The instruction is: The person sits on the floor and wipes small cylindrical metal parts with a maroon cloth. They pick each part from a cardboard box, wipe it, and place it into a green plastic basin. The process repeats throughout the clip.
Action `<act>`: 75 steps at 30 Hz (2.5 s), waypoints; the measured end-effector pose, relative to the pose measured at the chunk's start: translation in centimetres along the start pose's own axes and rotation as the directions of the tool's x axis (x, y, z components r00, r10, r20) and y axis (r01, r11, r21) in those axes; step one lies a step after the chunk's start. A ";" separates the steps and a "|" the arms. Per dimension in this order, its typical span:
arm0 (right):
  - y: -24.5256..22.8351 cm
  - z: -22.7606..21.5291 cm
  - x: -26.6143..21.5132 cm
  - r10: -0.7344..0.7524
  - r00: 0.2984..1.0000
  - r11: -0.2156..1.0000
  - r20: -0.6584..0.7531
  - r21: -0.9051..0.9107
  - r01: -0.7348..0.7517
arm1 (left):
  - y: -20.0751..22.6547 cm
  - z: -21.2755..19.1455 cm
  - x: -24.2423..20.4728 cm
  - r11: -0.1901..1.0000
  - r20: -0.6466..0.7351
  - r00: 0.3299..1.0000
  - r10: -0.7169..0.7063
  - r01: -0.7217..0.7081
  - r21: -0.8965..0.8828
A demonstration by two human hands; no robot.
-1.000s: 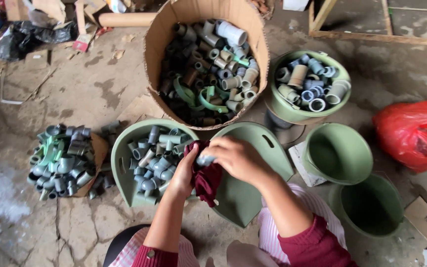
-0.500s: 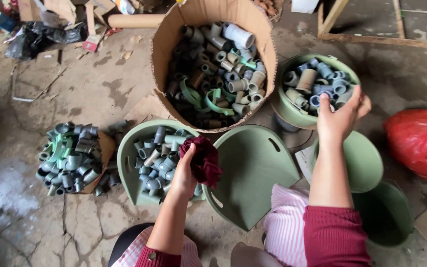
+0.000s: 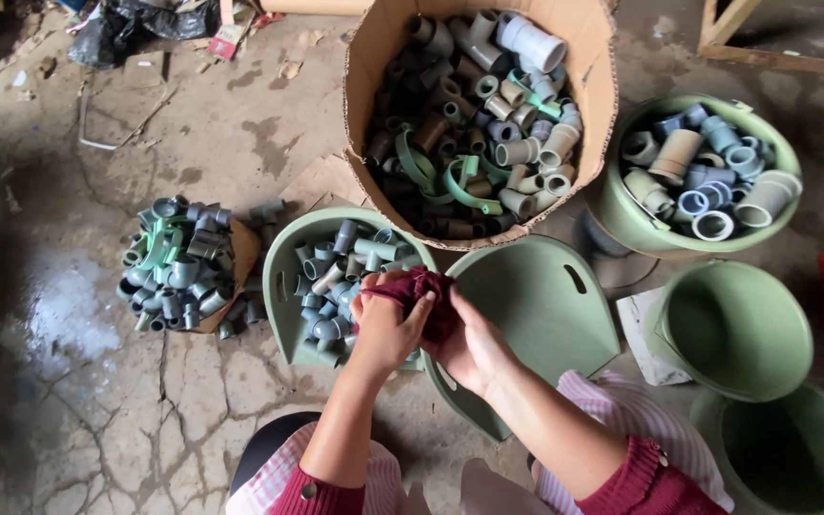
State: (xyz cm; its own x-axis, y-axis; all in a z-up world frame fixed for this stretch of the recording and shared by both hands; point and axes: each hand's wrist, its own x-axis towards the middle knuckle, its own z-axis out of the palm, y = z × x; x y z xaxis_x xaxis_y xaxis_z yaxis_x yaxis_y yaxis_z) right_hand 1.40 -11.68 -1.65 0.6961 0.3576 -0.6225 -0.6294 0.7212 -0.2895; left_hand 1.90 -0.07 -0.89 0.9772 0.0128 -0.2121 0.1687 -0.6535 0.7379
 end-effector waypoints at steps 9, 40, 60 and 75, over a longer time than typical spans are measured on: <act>0.5 -0.2 -0.2 -0.082 0.933 0.995 -0.351 0.028 0.098 | -0.5 -3.1 6.9 0.902 -0.360 0.854 0.376 -0.249 0.352; -5.0 -1.0 -2.3 -0.736 0.074 -0.393 0.673 -0.514 0.762 | 3.4 0.7 3.1 0.829 -0.123 0.964 0.238 -0.267 -0.492; -1.0 -3.7 2.5 -0.703 0.671 0.111 0.234 -0.896 0.429 | 1.6 -1.9 -5.2 0.849 -0.202 0.960 0.193 -0.267 -0.456; -0.4 2.0 -2.4 -0.353 0.464 -0.091 0.812 -0.524 0.847 | -0.6 -2.1 -4.1 0.474 -0.146 0.989 0.012 -0.135 -0.870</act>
State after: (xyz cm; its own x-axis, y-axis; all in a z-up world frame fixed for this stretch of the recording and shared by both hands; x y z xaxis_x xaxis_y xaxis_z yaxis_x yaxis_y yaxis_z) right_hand 0.64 -11.60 1.45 0.8262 0.3931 0.4036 0.4659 -0.0738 -0.8818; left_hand -1.93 1.86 0.83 0.9876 0.1154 -0.1068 0.0607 0.3469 0.9360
